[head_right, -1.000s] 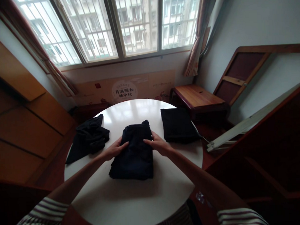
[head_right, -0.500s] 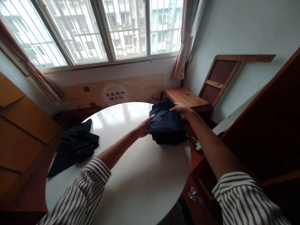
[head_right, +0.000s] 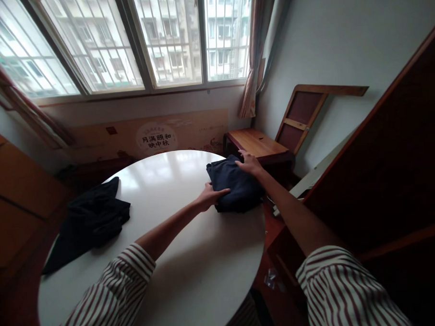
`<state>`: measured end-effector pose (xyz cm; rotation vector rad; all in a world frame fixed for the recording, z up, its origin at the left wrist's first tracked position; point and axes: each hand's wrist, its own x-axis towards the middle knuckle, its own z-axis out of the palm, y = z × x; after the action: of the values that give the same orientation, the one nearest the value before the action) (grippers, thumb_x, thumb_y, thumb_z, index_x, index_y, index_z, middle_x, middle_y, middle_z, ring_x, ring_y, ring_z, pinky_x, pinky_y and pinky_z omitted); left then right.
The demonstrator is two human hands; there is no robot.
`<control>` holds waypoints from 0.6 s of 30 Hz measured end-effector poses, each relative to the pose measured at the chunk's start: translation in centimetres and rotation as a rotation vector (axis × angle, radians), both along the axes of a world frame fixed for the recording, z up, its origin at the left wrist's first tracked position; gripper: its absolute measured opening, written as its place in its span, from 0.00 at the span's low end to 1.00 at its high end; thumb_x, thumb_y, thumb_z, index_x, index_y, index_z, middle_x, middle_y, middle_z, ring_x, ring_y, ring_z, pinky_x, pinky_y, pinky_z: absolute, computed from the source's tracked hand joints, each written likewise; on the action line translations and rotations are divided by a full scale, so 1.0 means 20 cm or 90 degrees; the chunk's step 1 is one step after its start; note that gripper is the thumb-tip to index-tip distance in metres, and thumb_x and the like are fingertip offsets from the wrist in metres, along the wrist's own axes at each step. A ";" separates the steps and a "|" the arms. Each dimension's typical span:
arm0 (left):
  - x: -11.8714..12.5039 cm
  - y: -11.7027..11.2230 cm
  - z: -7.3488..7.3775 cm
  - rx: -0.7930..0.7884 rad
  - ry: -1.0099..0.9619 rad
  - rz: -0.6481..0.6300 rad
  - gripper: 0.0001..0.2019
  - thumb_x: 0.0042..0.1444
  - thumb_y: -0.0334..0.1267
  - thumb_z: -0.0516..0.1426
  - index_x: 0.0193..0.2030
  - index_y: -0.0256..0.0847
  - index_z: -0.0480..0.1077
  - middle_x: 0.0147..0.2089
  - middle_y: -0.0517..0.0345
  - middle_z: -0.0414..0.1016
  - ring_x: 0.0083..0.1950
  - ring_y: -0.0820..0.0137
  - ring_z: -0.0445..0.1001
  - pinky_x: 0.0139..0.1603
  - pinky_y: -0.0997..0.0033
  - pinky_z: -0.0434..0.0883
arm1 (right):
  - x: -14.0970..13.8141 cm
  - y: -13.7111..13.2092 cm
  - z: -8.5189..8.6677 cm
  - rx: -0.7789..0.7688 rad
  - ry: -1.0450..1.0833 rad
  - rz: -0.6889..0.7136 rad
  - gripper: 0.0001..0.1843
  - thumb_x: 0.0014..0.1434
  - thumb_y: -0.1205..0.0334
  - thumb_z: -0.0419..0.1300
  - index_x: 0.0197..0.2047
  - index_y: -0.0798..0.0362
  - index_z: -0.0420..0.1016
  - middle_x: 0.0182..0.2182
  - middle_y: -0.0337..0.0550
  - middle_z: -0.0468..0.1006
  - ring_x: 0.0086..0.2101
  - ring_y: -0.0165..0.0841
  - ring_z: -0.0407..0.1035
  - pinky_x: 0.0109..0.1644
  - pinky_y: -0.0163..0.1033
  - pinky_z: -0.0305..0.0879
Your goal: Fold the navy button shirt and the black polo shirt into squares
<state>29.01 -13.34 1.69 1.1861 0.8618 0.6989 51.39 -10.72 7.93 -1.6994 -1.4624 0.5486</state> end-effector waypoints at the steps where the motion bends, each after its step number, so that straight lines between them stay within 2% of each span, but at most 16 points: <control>1: -0.01 -0.01 0.01 0.074 0.071 0.017 0.51 0.38 0.51 0.72 0.64 0.36 0.51 0.58 0.33 0.67 0.53 0.51 0.74 0.48 0.54 0.75 | -0.01 -0.01 0.00 0.015 -0.048 0.030 0.27 0.57 0.65 0.61 0.61 0.55 0.70 0.58 0.53 0.72 0.60 0.45 0.63 0.68 0.53 0.52; 3: -0.04 -0.04 0.04 0.273 0.199 0.043 0.48 0.44 0.52 0.70 0.65 0.34 0.51 0.61 0.31 0.63 0.61 0.46 0.66 0.59 0.49 0.67 | -0.05 -0.02 -0.02 0.032 -0.192 0.135 0.24 0.62 0.62 0.56 0.61 0.51 0.71 0.62 0.48 0.69 0.63 0.43 0.57 0.70 0.52 0.45; 5: -0.05 -0.08 0.07 0.488 0.277 0.041 0.38 0.53 0.51 0.64 0.64 0.35 0.56 0.65 0.33 0.60 0.68 0.44 0.57 0.67 0.45 0.55 | -0.10 -0.01 -0.05 0.007 -0.353 0.239 0.25 0.67 0.58 0.50 0.65 0.47 0.66 0.66 0.44 0.63 0.66 0.43 0.52 0.70 0.55 0.42; 7: -0.04 -0.14 0.07 0.651 0.323 -0.030 0.28 0.62 0.50 0.56 0.63 0.36 0.61 0.68 0.36 0.57 0.71 0.46 0.51 0.70 0.44 0.48 | -0.14 0.02 -0.08 -0.060 -0.453 0.275 0.27 0.68 0.54 0.47 0.69 0.44 0.58 0.69 0.41 0.55 0.68 0.44 0.45 0.69 0.61 0.38; 8: -0.03 -0.17 0.06 0.700 0.341 -0.082 0.27 0.64 0.50 0.52 0.64 0.36 0.61 0.69 0.36 0.55 0.72 0.47 0.49 0.70 0.44 0.47 | -0.16 0.04 -0.10 -0.097 -0.480 0.275 0.28 0.68 0.51 0.46 0.70 0.42 0.55 0.70 0.40 0.51 0.69 0.45 0.42 0.69 0.63 0.35; 10: -0.01 -0.24 0.00 0.758 0.382 -0.154 0.30 0.65 0.52 0.49 0.67 0.34 0.58 0.72 0.33 0.49 0.74 0.45 0.45 0.70 0.41 0.47 | -0.19 0.08 -0.13 -0.142 -0.517 0.267 0.29 0.69 0.48 0.44 0.71 0.40 0.50 0.71 0.39 0.47 0.69 0.45 0.38 0.68 0.66 0.31; 12: 0.00 -0.30 -0.08 0.796 0.427 -0.166 0.33 0.65 0.51 0.50 0.71 0.32 0.52 0.74 0.30 0.43 0.74 0.42 0.39 0.68 0.39 0.48 | -0.21 0.13 -0.15 -0.156 -0.524 0.253 0.29 0.69 0.47 0.42 0.72 0.39 0.49 0.72 0.38 0.44 0.70 0.44 0.37 0.67 0.67 0.27; 14: 0.00 -0.33 -0.13 0.836 0.465 -0.159 0.32 0.65 0.45 0.50 0.72 0.32 0.49 0.74 0.30 0.42 0.74 0.41 0.36 0.68 0.38 0.50 | -0.22 0.18 -0.17 -0.167 -0.509 0.233 0.28 0.69 0.48 0.41 0.71 0.37 0.50 0.72 0.37 0.45 0.69 0.44 0.38 0.67 0.67 0.25; 16: -0.01 -0.34 -0.14 0.864 0.503 -0.165 0.30 0.65 0.37 0.48 0.72 0.31 0.49 0.73 0.29 0.45 0.74 0.42 0.38 0.67 0.40 0.53 | -0.23 0.22 -0.17 -0.179 -0.488 0.211 0.28 0.69 0.48 0.42 0.70 0.37 0.53 0.71 0.37 0.48 0.69 0.45 0.39 0.67 0.68 0.25; 18: -0.02 -0.33 -0.12 0.881 0.544 -0.187 0.28 0.64 0.30 0.46 0.72 0.30 0.50 0.72 0.28 0.48 0.74 0.43 0.43 0.66 0.43 0.56 | -0.23 0.26 -0.16 -0.182 -0.470 0.189 0.27 0.69 0.47 0.42 0.69 0.37 0.57 0.70 0.38 0.51 0.69 0.47 0.41 0.66 0.70 0.27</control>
<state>28.68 -19.89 -0.65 2.9279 0.8020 0.4830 46.77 -5.49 4.69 -2.0405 -2.2721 0.2924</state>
